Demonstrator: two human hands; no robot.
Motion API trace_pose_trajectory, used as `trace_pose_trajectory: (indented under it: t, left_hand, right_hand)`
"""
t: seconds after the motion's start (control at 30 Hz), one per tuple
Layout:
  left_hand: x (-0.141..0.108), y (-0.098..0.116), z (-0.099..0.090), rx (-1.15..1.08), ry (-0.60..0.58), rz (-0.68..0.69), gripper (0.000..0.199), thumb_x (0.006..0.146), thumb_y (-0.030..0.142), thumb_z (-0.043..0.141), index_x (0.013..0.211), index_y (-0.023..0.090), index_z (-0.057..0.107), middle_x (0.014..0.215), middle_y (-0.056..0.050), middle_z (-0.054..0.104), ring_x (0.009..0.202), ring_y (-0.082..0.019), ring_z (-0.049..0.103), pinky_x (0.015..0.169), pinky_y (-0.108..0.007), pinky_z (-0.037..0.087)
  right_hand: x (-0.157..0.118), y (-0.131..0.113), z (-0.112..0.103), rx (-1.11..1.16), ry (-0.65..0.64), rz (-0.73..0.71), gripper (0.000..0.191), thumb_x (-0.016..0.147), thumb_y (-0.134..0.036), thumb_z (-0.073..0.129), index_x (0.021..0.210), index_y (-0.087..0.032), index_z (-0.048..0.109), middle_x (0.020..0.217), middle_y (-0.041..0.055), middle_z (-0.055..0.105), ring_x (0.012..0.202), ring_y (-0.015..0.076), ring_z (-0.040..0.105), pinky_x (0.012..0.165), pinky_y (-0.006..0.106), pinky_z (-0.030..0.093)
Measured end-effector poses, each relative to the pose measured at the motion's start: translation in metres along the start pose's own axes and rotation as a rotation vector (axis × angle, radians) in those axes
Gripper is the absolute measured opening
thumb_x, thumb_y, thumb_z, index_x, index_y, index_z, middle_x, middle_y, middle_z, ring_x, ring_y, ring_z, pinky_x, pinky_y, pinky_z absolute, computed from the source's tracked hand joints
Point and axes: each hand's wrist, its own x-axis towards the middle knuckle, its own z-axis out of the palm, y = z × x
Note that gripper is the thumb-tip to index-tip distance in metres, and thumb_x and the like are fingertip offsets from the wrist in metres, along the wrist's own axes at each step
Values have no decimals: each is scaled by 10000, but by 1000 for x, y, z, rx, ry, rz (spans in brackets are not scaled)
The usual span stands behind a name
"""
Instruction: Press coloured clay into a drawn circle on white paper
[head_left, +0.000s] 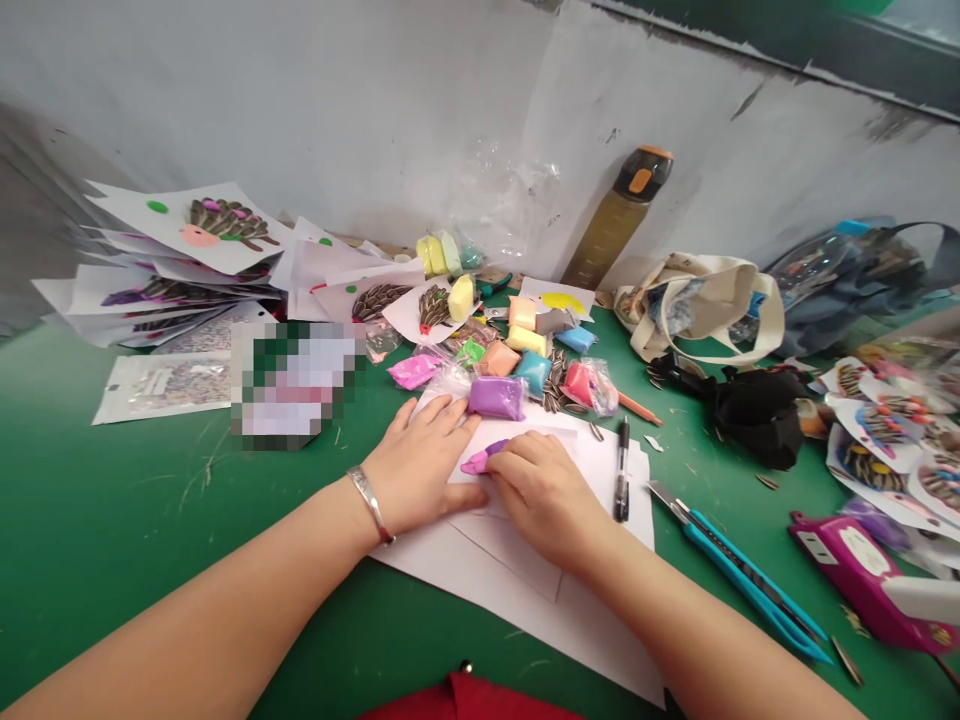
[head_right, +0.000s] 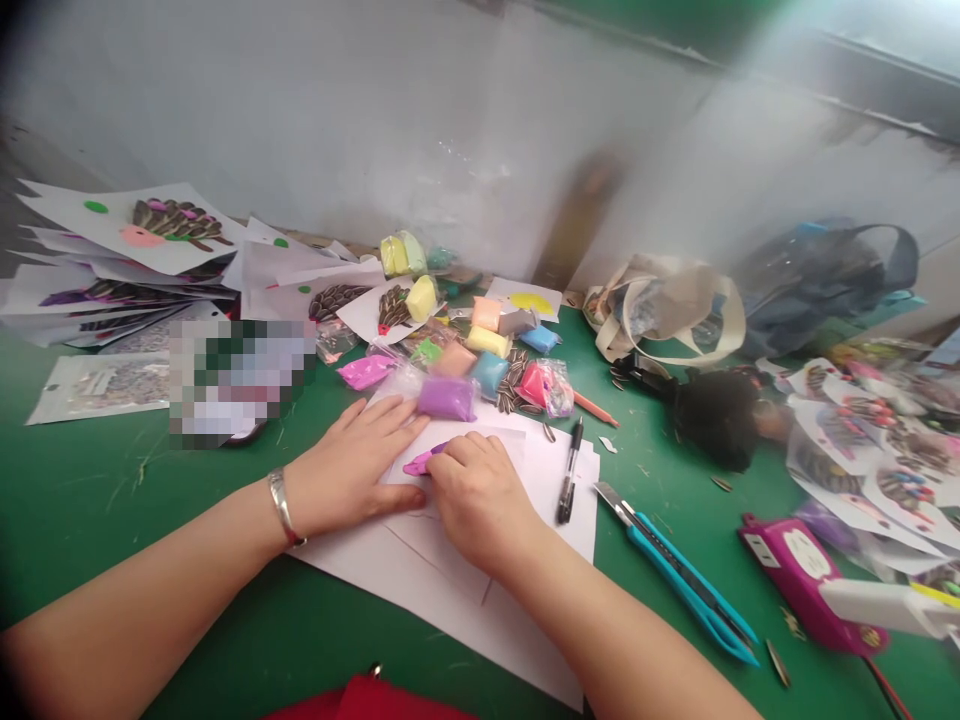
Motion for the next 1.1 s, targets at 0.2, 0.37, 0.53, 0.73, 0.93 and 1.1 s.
trace_pose_trajectory:
  t: [0.2,0.37,0.53,0.73,0.93,1.1]
  left_hand:
    - [0,1,-1,-9,-7,3,791,763,648,531,1388,182,398,1510,-142,302,1393,-335,213,1098,-600,158]
    - [1,1,-1,-7,-10,0,790,764,643,532,1392,182,394,1509,-138,307,1395,-329,208,1101,-602,150]
    - [1,2,-1,-4,-2,3,785,765,652,525,1383,182,407,1505,-140,312,1393,-328,212,1101,-600,153]
    - [0,2,-2,-7,-18,-5,786,760,638,540,1388,186,401,1506,-140,310,1395,-329,208,1102,-596,152]
    - [0,2,-3,-28,3,3,754,768,630,531,1367,184,422,1495,-139,328,1385,-330,226,1095,-603,159]
    - [0,2,-3,-37,-10,2,752,766,610,546,1378,197,402,1497,-131,324,1385,-335,220,1092,-611,153]
  right_hand:
    - [0,-6,-5,89,12,57,159,857,-112,490,830,-170,636,809,56,588,783,184,506,717,312,367]
    - [1,-10,-4,86,-22,122,156,835,-84,501,777,-151,629,789,65,582,774,186,515,717,314,387]
    - [1,-10,-5,153,-1,131,167,831,-70,506,814,-164,643,792,51,582,786,176,521,736,301,402]
    - [3,-10,-4,143,-8,154,176,828,-69,502,762,-165,634,764,50,576,759,176,519,709,299,407]
    - [7,-9,-3,100,7,70,181,853,-88,480,815,-167,638,822,66,589,799,186,509,736,312,393]
    - [12,-6,3,-12,50,10,191,858,-77,464,791,-165,620,820,61,575,784,177,477,722,308,355]
